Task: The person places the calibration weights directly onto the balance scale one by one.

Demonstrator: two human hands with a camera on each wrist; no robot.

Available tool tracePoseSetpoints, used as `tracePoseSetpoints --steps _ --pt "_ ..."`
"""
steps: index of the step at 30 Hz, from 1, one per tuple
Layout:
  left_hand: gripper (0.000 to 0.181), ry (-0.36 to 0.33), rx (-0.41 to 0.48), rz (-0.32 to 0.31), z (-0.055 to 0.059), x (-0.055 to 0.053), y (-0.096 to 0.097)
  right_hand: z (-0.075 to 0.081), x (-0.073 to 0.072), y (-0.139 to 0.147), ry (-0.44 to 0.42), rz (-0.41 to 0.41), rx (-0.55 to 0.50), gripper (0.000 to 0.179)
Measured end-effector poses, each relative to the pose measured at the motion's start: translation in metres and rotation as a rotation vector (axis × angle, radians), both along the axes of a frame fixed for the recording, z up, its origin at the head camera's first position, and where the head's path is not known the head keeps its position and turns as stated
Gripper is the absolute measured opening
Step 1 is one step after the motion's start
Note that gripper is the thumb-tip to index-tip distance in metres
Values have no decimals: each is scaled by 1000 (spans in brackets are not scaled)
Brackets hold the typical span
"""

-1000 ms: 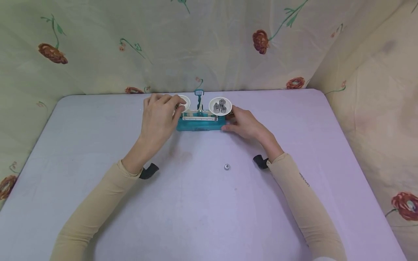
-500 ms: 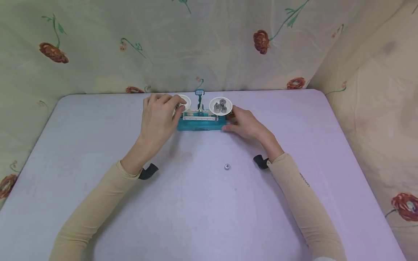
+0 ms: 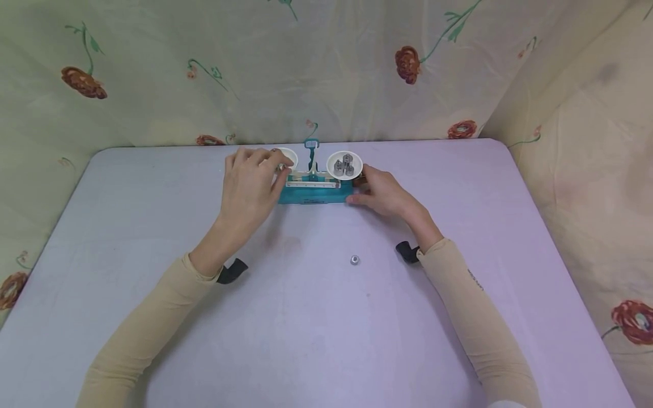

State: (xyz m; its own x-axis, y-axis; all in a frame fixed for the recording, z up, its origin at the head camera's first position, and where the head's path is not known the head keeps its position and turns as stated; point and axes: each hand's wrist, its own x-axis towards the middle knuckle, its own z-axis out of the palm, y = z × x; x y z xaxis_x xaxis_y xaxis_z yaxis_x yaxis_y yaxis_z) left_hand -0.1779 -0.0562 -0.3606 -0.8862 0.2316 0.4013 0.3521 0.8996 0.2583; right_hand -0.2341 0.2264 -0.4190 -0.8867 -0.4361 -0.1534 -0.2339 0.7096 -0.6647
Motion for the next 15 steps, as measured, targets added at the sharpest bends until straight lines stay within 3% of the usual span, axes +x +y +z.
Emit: tracePoseSetpoints --steps 15 --pt "20 -14 -92 -31 0 16 5 0 0 0 -7 -1 2 76"
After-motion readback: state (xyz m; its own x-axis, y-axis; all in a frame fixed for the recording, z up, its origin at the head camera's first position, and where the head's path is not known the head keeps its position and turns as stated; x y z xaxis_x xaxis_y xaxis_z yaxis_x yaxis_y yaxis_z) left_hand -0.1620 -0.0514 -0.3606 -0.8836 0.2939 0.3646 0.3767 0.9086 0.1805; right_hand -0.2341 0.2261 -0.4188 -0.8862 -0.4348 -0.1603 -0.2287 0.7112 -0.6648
